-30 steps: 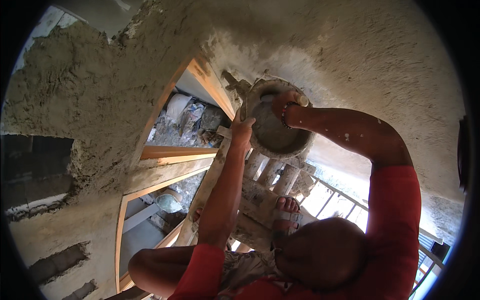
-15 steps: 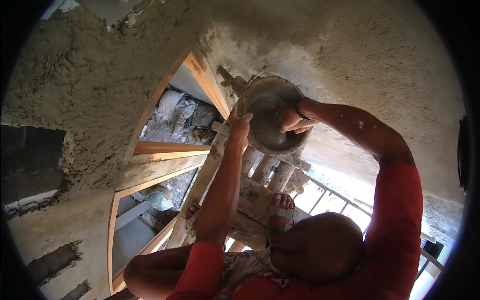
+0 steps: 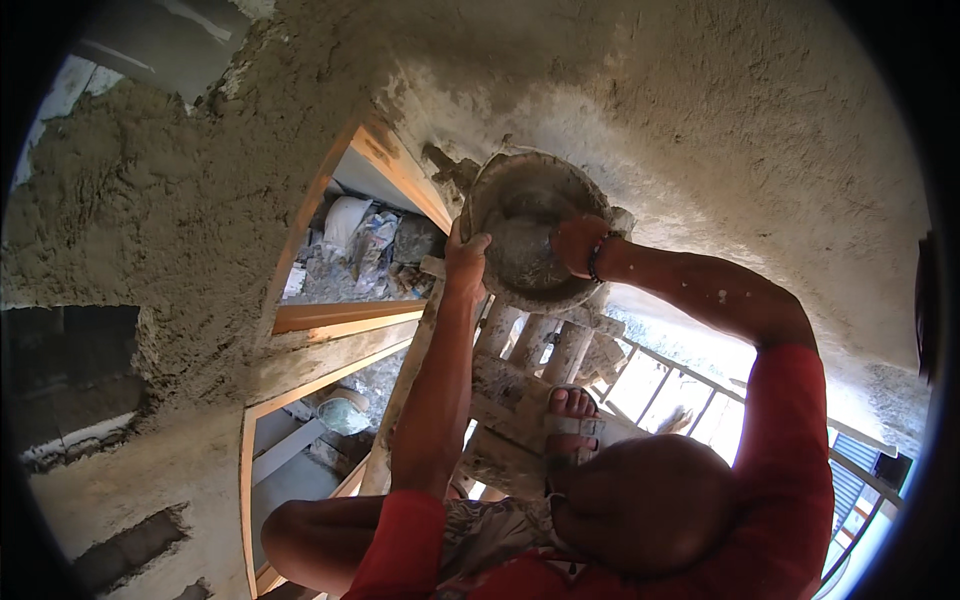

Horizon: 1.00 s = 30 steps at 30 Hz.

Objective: The person uses a trowel to apply wet cement mixture from a bucket onto a wall surface and smooths it using a wooden board while standing on a bamboo scaffold.

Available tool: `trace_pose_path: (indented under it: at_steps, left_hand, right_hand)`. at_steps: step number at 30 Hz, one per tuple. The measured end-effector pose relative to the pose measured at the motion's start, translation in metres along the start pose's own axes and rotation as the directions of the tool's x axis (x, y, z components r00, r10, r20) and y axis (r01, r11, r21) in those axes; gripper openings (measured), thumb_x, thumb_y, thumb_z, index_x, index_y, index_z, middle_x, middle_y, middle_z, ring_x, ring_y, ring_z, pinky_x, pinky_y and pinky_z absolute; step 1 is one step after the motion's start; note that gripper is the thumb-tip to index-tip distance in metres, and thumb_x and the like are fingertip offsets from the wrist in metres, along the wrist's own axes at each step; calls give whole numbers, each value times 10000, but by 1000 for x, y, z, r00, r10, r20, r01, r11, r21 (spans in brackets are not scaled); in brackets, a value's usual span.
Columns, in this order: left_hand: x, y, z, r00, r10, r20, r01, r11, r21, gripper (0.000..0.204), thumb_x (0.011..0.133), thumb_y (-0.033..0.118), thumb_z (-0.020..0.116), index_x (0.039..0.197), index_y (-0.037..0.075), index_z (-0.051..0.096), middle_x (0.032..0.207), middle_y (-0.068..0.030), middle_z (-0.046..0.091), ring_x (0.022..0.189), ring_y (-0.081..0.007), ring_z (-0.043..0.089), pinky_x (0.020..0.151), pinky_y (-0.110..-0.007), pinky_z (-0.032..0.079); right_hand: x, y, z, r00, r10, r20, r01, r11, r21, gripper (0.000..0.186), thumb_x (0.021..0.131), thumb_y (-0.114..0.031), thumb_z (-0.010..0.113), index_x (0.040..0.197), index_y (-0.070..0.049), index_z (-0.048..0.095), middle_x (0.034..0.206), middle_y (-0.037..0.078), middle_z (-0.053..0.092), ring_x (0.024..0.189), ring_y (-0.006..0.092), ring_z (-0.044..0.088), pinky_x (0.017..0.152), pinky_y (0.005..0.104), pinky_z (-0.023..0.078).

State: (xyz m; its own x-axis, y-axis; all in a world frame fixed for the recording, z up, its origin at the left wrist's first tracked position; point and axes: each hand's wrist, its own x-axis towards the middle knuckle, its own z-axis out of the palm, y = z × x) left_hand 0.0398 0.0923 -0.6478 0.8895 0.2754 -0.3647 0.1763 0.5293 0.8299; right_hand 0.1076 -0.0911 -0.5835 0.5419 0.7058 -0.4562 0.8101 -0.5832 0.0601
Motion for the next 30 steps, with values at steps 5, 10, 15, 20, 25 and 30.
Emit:
trace_pose_path:
  at_steps: [5, 10, 15, 20, 25, 30]
  left_hand:
    - [0, 2, -7, 999, -1, -35, 3, 999, 43, 494, 773, -27, 494, 1261, 31, 441, 1151, -104, 549, 1038, -217, 525, 919, -355, 421]
    - [16, -7, -29, 999, -33, 22, 33, 999, -8, 501, 790, -9, 486, 1281, 70, 422, 1165, -98, 528, 1056, -242, 526, 903, -406, 449]
    - [18, -14, -25, 995, -69, 69, 76, 992, -102, 477, 808, -1, 498, 1275, 59, 420, 1167, -110, 529, 1052, -252, 539, 877, -417, 481]
    - [3, -1, -11, 997, -62, 43, 69, 983, -170, 457, 786, -28, 499, 1236, 38, 454, 1116, -96, 554, 1010, -211, 533, 913, -359, 425]
    - [8, -8, -21, 997, 11, 78, -3, 994, -105, 513, 828, 58, 577, 1310, 72, 402, 1222, -89, 515, 1111, -238, 508, 953, -407, 429]
    - [6, -10, -20, 992, -6, 125, 22, 991, -133, 553, 872, 288, 626, 1325, 81, 387, 1261, -85, 489, 1155, -222, 467, 974, -380, 396]
  right_hand:
    - [-34, 19, -53, 987, -2, 159, -18, 992, 126, 261, 846, -219, 530, 1000, -47, 653, 925, 169, 667, 917, 311, 646, 768, 419, 523]
    - [-96, 87, -47, 991, 124, 44, -126, 990, 66, 238, 912, -269, 487, 993, -67, 581, 974, 115, 631, 866, 287, 624, 802, 423, 521]
    - [-143, 102, 34, 986, -149, -80, 161, 970, 179, 230, 911, -260, 501, 888, -37, 553, 881, 97, 584, 752, 232, 616, 668, 393, 529]
    - [-141, 18, -13, 805, 126, 579, -592, 139, 794, 197, 933, -232, 478, 889, -51, 542, 576, 45, 521, 441, 126, 509, 378, 290, 420]
    - [-95, -22, -16, 791, -62, 609, -612, -131, 780, 286, 912, -350, 526, 932, -64, 515, 638, 88, 547, 472, 163, 543, 394, 325, 473]
    - [-49, -24, -36, 799, -140, 584, -594, -329, 734, 286, 917, -349, 509, 952, -66, 522, 646, 91, 549, 482, 176, 552, 423, 338, 466]
